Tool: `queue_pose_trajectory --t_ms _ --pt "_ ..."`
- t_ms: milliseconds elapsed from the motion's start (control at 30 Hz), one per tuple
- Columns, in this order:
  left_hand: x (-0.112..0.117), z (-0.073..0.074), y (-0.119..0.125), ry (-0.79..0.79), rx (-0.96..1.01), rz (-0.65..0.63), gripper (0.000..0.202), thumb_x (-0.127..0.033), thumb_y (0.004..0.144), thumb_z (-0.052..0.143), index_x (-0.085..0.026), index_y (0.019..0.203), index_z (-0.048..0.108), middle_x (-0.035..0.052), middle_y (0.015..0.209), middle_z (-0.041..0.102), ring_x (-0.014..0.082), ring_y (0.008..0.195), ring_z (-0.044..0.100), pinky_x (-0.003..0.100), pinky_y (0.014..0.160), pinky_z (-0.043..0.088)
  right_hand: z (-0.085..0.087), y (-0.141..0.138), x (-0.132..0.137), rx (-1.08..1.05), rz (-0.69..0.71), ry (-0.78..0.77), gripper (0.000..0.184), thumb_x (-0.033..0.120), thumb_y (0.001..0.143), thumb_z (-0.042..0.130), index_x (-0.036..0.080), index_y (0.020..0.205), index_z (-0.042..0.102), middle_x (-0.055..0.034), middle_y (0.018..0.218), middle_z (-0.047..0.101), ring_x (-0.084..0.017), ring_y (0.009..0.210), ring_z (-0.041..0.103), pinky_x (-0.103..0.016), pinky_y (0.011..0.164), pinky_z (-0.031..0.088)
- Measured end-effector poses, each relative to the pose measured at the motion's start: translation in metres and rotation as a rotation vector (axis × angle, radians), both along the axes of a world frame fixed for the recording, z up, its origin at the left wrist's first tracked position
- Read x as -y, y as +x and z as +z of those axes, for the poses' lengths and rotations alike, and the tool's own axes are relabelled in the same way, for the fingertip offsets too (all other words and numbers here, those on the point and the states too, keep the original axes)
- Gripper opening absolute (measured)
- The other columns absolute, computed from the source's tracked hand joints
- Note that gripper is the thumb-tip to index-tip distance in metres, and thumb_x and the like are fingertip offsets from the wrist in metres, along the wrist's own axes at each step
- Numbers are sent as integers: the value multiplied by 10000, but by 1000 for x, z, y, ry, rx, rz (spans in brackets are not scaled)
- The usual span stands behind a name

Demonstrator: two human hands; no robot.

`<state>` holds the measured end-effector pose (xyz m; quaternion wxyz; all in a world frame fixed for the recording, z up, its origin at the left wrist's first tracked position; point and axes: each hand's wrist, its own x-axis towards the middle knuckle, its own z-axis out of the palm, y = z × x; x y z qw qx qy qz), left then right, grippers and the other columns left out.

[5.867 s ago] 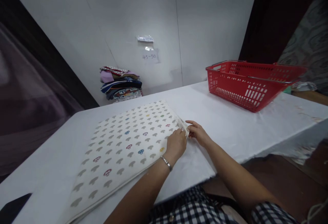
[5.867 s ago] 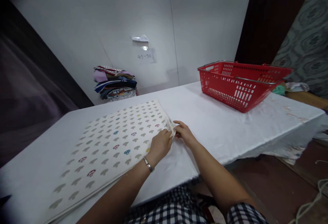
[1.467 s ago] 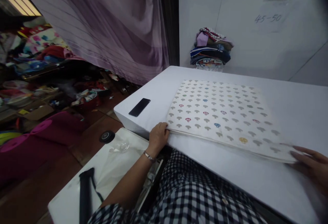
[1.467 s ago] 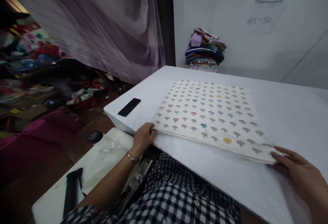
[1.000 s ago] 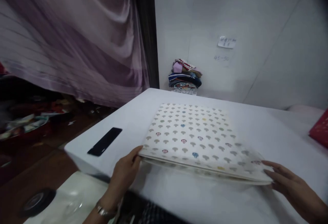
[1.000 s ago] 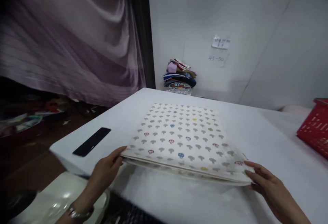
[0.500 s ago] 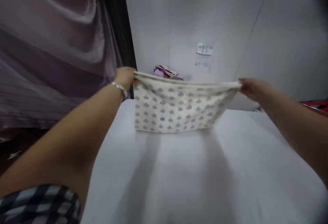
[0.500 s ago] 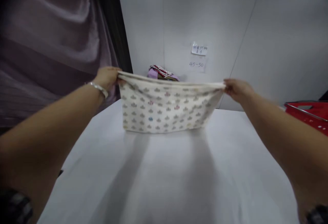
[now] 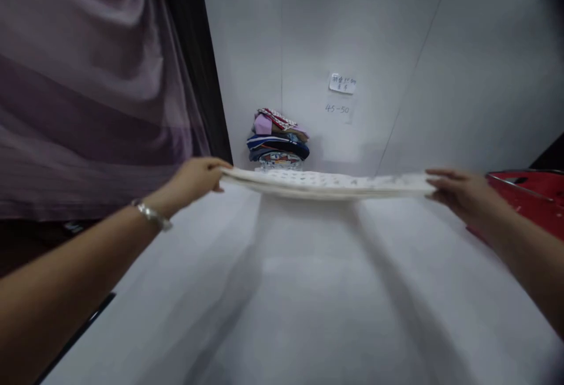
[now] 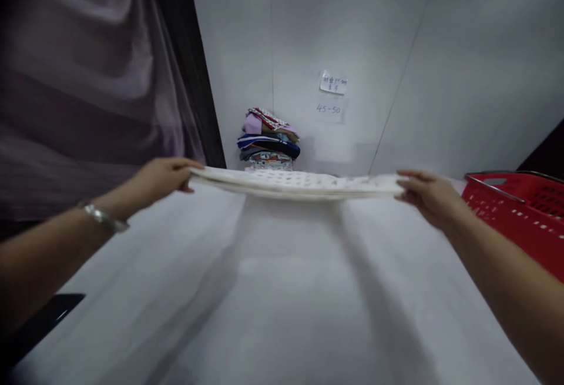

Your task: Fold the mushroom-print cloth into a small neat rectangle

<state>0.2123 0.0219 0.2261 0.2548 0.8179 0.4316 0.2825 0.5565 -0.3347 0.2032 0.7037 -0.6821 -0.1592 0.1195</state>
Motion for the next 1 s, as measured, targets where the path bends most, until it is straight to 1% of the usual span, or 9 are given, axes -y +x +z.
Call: queue_pose_trajectory --t_ms 133,200,267,400,600,700,800,900,1000 --pt "54 -116 -53 -150 -279 -182 354 -182 758 412 -188 1003 669 35 847 670 112 516 579 217 511 453 -107 -47 64 -246 36 -189 307 134 544 728 207 836 670 -12 779 669 -121 600 621 -182 547 564" --pt "77 -154 -73 -154 -347 -195 365 -190 773 390 -194 1012 666 54 965 662 148 650 618 246 592 478 -144 -68 90 -346 80 -305 296 185 550 740 219 836 672 -10 752 672 -128 570 620 -200 549 573" --pt "94 -173 -89 -97 -329 -175 382 -198 792 367 -202 1048 651 57 1028 647 181 812 619 272 697 481 -165 -85 109 -354 81 -334 281 230 561 741 250 834 675 2 769 676 -140 596 635 -211 585 585" --pt "110 -179 -114 11 -230 -96 383 -211 826 337 -223 1082 622 31 1081 622 186 963 572 296 834 442 -177 -108 131 -273 64 -314 344 307 538 763 261 867 675 1 943 676 -179 773 659 -225 639 590" --pt "118 -196 -132 -71 -398 -108 380 -208 835 348 -254 1100 617 19 1063 623 185 976 568 291 840 427 -192 -129 139 -193 129 -606 527 420 544 746 194 1007 638 -15 892 669 -203 689 666 -291 634 575" --pt "118 -203 -130 -54 -337 -97 384 -204 842 345 -267 1110 613 9 1067 622 177 984 564 283 850 419 -198 -124 141 121 152 -843 434 464 678 621 212 1031 643 -14 735 651 -209 575 645 -345 587 549" --pt "120 -206 -126 -47 -335 -95 380 -211 837 366 -277 1119 613 13 1045 623 183 959 573 287 817 424 -200 -116 139 614 199 -975 312 443 734 538 227 904 687 -74 814 668 -280 762 651 -414 675 531" --pt "123 -209 -121 -39 -305 -69 365 -239 829 396 -263 1125 609 28 1033 626 191 942 576 292 804 429 -196 -125 118 876 246 -921 321 436 763 506 220 925 680 -117 1113 610 -324 1068 549 -458 833 487" --pt "123 -212 -115 -63 -209 -11 364 -245 809 425 -236 1126 605 32 1090 627 192 980 567 296 845 422 -189 -160 73 1012 461 -759 339 428 841 450 219 1028 641 -104 1150 589 -265 1041 566 -406 814 510"
